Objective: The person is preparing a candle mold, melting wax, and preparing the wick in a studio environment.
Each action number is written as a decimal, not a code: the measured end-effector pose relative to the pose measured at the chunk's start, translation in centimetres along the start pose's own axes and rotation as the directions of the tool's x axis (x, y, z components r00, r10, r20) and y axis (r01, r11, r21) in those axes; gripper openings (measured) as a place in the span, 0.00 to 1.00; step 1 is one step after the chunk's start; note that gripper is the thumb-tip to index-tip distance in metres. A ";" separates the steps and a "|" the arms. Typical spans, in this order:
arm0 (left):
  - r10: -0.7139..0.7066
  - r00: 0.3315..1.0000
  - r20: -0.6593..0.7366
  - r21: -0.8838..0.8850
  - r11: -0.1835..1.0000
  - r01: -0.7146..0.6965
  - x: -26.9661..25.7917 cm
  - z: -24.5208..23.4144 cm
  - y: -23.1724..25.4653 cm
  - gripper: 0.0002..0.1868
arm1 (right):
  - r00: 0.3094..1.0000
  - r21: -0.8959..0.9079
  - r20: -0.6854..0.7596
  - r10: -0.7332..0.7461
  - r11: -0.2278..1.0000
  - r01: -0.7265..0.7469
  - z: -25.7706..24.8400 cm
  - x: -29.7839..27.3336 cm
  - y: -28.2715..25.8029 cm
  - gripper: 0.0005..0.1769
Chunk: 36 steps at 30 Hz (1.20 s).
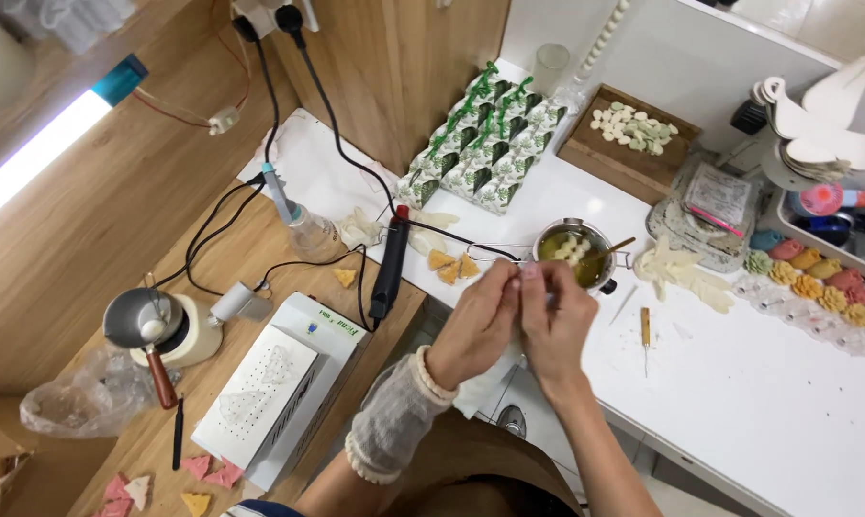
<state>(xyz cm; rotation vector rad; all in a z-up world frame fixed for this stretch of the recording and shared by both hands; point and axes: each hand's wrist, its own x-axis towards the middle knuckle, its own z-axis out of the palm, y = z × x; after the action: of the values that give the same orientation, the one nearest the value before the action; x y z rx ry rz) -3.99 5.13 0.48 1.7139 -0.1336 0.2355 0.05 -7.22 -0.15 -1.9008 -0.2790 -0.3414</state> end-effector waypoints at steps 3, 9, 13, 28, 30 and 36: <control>0.110 0.991 0.077 0.097 0.988 -0.118 0.7 -1.0 0.3 0.09 | 0.999 -0.019 -0.013 0.034 0.999 -0.034 0.6 -1.4 0.1 0.13; 0.153 0.984 0.090 0.173 0.971 -0.167 -0.5 0.2 0.4 0.08 | 0.974 0.139 -0.214 0.072 0.989 -0.042 0.0 -2.3 -0.7 0.13; 0.100 0.986 0.137 0.163 0.979 -0.122 -3.3 0.8 -0.3 0.07 | 0.939 0.233 -0.320 0.126 0.971 -0.051 -1.9 -1.7 -0.2 0.15; -0.092 0.977 0.190 0.051 0.995 0.084 -4.1 -5.6 -0.2 0.23 | 0.964 0.011 0.206 -0.170 0.985 0.172 -2.1 -1.4 -3.7 0.18; 0.062 0.969 0.239 0.054 0.995 -0.078 -2.9 -7.4 -0.2 0.23 | 0.922 -0.030 0.386 -0.006 0.999 0.020 -2.3 -0.2 -3.9 0.21; -0.464 0.793 -0.395 0.308 0.746 0.590 6.2 -18.9 -14.2 0.14 | 0.856 0.160 0.461 0.234 0.927 -0.340 -6.0 3.7 0.5 0.21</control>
<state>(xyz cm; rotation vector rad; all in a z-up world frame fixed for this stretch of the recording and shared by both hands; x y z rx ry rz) 3.64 26.23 -9.06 2.0400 0.6820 0.0856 3.05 -12.94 2.75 -1.7306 -0.3074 0.3190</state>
